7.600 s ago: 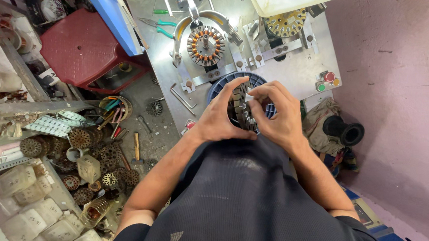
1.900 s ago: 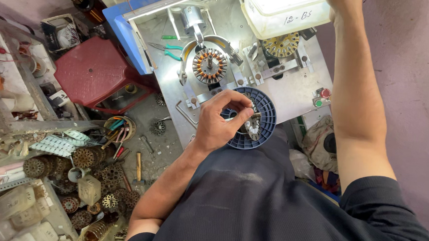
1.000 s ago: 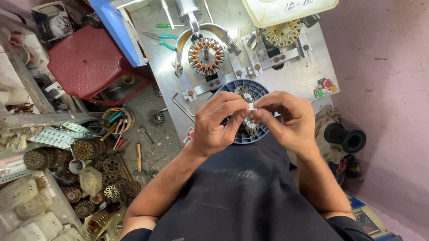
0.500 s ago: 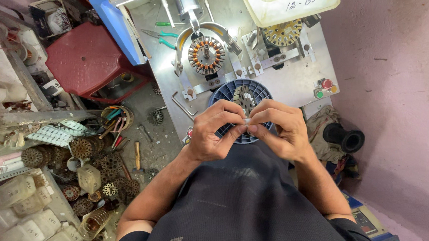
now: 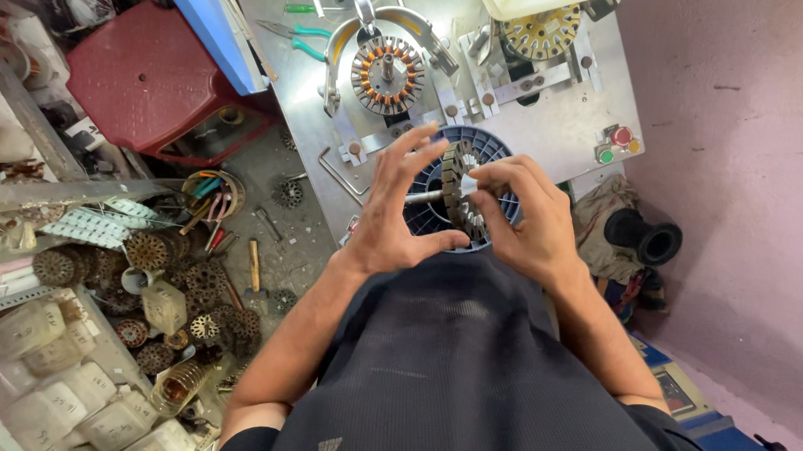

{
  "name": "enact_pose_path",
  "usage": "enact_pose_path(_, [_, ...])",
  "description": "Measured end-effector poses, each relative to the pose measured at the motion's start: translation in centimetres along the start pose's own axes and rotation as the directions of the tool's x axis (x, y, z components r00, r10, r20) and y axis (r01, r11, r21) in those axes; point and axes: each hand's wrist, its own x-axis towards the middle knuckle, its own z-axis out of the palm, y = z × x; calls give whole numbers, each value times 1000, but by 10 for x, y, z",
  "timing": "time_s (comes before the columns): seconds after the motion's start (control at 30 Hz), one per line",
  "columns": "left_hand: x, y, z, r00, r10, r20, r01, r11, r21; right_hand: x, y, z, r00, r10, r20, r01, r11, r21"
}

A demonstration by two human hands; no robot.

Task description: The person inserts small white plastic spacers into the slots of a circular metal rotor component. They repeatedly pick spacers from a container and place them into the rotor, then place the rotor on a stool and handle other motor parts.

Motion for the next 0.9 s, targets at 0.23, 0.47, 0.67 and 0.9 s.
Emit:
enact_pose_path(0.23, [-10, -17, 22, 948, -274, 161, 292, 952, -96, -1, 8, 12, 993, 113, -34, -113, 993, -22])
enact_pose_path(0.47, [-13, -19, 28, 972, -215, 91, 233, 912, -337, 2, 0, 11, 998, 52, -19, -53, 997, -61])
enact_pose_path(0.67, [-16, -19, 39, 995, -33, -93, 19, 989, -146, -1, -7, 13, 998, 60, -17, -62, 991, -118])
enact_pose_path(0.9, [-22, -24, 36, 998, -23, -56, 12, 983, -183, -1, 6, 0, 938, 316, 142, -344, 896, 282])
